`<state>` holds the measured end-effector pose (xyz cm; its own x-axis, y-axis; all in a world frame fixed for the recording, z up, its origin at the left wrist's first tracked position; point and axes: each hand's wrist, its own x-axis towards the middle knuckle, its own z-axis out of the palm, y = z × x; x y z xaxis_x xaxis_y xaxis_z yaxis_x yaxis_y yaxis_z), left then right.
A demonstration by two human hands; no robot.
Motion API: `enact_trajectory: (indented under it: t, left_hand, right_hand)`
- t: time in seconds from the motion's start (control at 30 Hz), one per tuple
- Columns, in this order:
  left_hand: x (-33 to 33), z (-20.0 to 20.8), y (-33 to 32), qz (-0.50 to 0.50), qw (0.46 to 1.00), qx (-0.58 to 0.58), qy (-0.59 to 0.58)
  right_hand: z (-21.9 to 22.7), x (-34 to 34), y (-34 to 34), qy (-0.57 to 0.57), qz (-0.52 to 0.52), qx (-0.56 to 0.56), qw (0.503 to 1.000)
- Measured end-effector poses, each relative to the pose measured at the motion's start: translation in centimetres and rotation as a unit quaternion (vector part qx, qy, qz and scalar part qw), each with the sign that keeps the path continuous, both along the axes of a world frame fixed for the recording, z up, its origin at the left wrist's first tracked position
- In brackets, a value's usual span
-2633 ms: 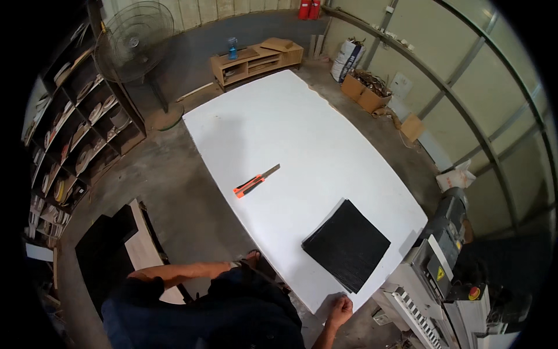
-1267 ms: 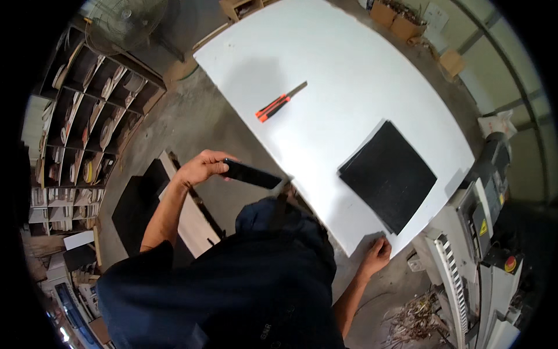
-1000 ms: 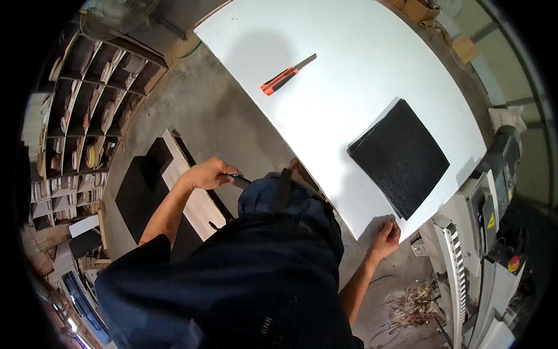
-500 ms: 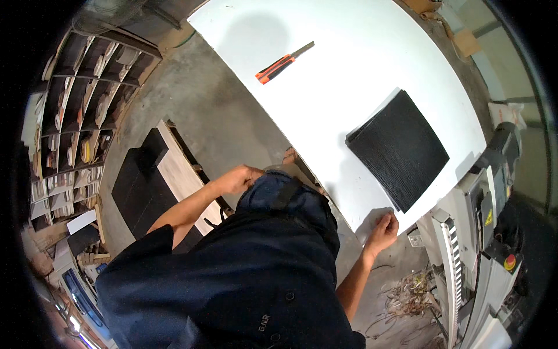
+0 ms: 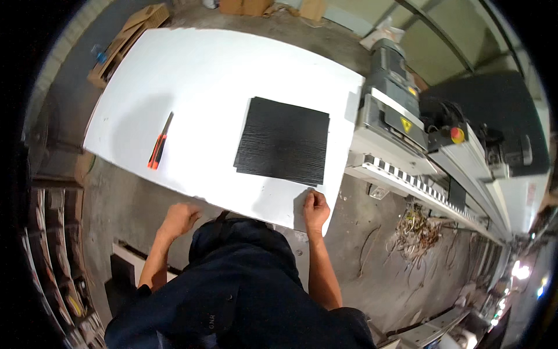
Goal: The person picks up black wooden panels from a stack, places them onto a white workbench to align them, and then carries the stack of panels to another location.
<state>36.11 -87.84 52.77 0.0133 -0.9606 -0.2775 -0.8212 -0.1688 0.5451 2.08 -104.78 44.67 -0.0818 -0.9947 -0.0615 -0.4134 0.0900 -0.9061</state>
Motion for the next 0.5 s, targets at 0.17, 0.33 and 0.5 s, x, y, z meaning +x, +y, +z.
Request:
enact_trajectory:
  t: [0.17,0.33,0.5]
  left_hand:
    - [-2.7,0.9,-8.9,0.046,0.975,-0.213,0.034]
    - [-3.9,-2.1,-13.7,0.011,0.990,-0.126,-0.059]
    - [-3.6,-5.2,-14.7,-0.016,0.987,-0.152,-0.054]
  right_hand:
    - [-0.5,-1.1,-1.9,-0.051,-0.059,-0.037,0.996]
    - [-0.3,-2.5,-4.6,0.109,0.014,-0.088,0.990]
    - [1.1,-2.0,-4.8,0.165,0.124,-0.099,0.973]
